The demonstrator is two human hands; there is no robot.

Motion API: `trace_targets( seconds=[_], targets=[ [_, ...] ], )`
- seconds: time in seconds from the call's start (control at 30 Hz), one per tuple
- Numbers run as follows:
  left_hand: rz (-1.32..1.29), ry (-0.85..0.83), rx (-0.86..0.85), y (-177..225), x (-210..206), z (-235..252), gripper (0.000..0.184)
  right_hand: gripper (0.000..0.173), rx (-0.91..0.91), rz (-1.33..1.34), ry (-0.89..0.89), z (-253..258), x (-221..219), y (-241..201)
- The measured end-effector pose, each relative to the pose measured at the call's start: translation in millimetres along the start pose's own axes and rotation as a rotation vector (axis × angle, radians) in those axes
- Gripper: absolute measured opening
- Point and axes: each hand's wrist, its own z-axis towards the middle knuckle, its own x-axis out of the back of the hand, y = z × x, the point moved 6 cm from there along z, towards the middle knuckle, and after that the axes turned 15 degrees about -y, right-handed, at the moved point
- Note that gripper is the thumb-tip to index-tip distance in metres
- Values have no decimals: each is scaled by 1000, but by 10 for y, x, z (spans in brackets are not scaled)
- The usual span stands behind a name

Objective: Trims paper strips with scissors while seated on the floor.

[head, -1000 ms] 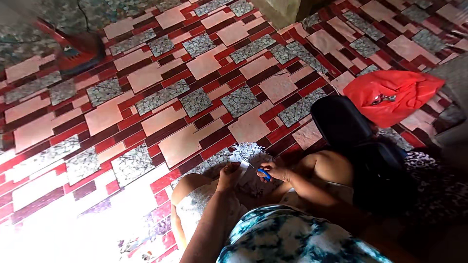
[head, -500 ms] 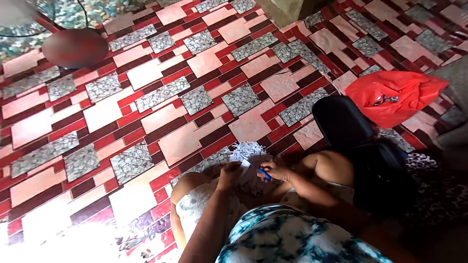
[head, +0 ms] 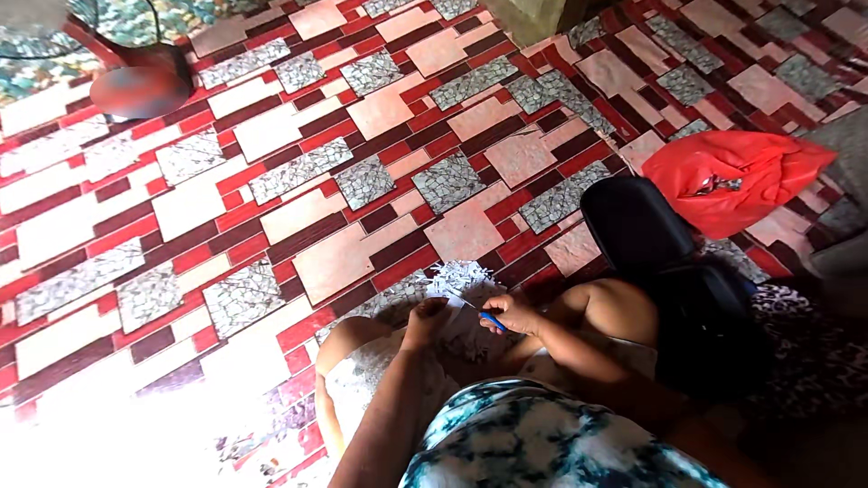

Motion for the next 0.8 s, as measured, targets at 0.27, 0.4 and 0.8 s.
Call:
trace_targets(
  seconds=[0.27,0.4,0.8],
  targets=[
    [-92,31,-3,-28,23,-3,19,30,-144,92,-50,-14,-18,60],
    [-109,36,4,-24,4,-14,19,29,-93,72,-80,-2,-50,38],
    [-97,11,7,-27,-4,-3,20,26,-23,-5,-64,3,-40,2]
  ],
)
